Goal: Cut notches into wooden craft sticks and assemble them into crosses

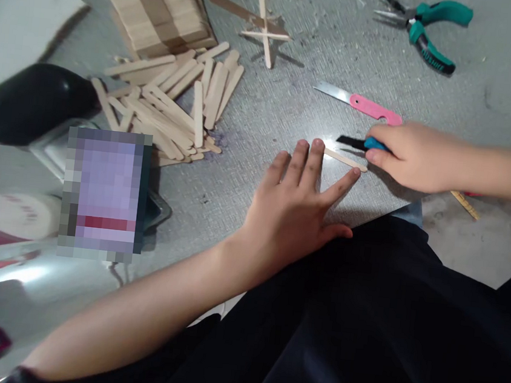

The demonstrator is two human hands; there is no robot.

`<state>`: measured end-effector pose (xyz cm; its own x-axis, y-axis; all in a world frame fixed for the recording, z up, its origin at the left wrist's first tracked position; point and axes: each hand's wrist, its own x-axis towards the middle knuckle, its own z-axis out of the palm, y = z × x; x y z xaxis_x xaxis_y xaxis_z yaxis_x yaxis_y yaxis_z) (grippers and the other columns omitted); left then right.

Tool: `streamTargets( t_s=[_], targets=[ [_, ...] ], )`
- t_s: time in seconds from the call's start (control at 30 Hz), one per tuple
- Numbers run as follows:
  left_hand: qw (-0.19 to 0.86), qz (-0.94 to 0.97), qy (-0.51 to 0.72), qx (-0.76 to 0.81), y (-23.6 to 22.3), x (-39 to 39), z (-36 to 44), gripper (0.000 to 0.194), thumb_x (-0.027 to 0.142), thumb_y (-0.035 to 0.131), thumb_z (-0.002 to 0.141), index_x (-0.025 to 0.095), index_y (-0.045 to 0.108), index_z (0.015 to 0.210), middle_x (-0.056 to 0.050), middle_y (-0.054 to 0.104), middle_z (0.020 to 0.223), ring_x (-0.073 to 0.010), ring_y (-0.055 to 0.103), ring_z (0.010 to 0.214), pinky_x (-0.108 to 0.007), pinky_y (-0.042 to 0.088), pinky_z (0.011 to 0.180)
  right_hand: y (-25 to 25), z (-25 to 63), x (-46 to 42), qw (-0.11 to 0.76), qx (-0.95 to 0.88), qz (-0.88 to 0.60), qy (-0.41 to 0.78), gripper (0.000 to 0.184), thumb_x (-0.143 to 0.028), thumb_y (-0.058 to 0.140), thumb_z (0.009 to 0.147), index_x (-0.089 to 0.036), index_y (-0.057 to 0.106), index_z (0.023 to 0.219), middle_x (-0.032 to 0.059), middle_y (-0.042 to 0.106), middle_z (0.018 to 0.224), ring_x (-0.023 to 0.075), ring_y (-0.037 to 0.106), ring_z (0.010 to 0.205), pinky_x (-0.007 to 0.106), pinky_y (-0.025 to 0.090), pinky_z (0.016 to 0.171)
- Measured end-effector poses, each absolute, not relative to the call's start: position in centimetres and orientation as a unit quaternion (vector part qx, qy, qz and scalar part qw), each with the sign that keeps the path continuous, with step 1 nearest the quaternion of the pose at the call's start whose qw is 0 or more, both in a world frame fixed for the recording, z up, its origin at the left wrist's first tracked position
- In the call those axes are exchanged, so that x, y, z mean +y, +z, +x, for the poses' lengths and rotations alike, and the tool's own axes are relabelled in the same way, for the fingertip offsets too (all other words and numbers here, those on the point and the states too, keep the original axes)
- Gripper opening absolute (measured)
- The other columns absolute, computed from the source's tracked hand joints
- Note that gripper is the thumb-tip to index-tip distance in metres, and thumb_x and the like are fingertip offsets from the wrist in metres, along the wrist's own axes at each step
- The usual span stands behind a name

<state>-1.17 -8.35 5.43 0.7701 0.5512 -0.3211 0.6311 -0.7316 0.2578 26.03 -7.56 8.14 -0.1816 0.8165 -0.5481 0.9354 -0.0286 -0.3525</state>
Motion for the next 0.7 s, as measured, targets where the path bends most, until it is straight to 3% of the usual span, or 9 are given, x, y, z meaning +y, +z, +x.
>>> streamTargets(
  t_s=[0.23, 0.5, 0.7],
  targets=[
    [0.183, 0.921, -0.111, 0.325, 5.1, -8.8, -0.7, 0.123, 0.068, 0.101, 0.096, 0.033, 0.041, 0.196, -0.032, 0.028, 0.202, -0.0665, 0.031, 0.186, -0.082, 0.042, 0.144, 9.2, 24.9, -8.9, 0.221, 0.701, 0.614, -0.287, 0.042, -0.053, 0.046, 0.119, -0.029, 0.075, 0.136, 0.0069, 0.074, 0.079, 0.0320, 0.061, 0.066, 0.040, 0.033, 0.065],
    [0.177, 0.919, -0.115, 0.332, 4.9, -9.5, -0.2, 0.121, 0.070, 0.095, 0.101, 0.030, 0.036, 0.198, -0.035, 0.031, 0.200, -0.0674, 0.034, 0.184, -0.083, 0.046, 0.139, 9.3, 24.3, -9.0, 0.199, 0.692, 0.627, -0.299, 0.035, -0.053, 0.055, 0.116, -0.028, 0.076, 0.129, 0.0036, 0.067, 0.074, 0.0281, 0.055, 0.063, 0.039, 0.032, 0.068],
    [0.184, 0.922, -0.115, 0.322, 4.9, -9.3, 0.0, 0.128, 0.076, 0.097, 0.096, 0.027, 0.036, 0.198, -0.038, 0.031, 0.198, -0.0701, 0.033, 0.183, -0.085, 0.048, 0.137, 9.5, 23.9, -9.1, 0.225, 0.702, 0.615, -0.279, 0.038, -0.050, 0.047, 0.119, -0.029, 0.074, 0.134, 0.0053, 0.070, 0.077, 0.0293, 0.056, 0.063, 0.040, 0.032, 0.066]
  ],
)
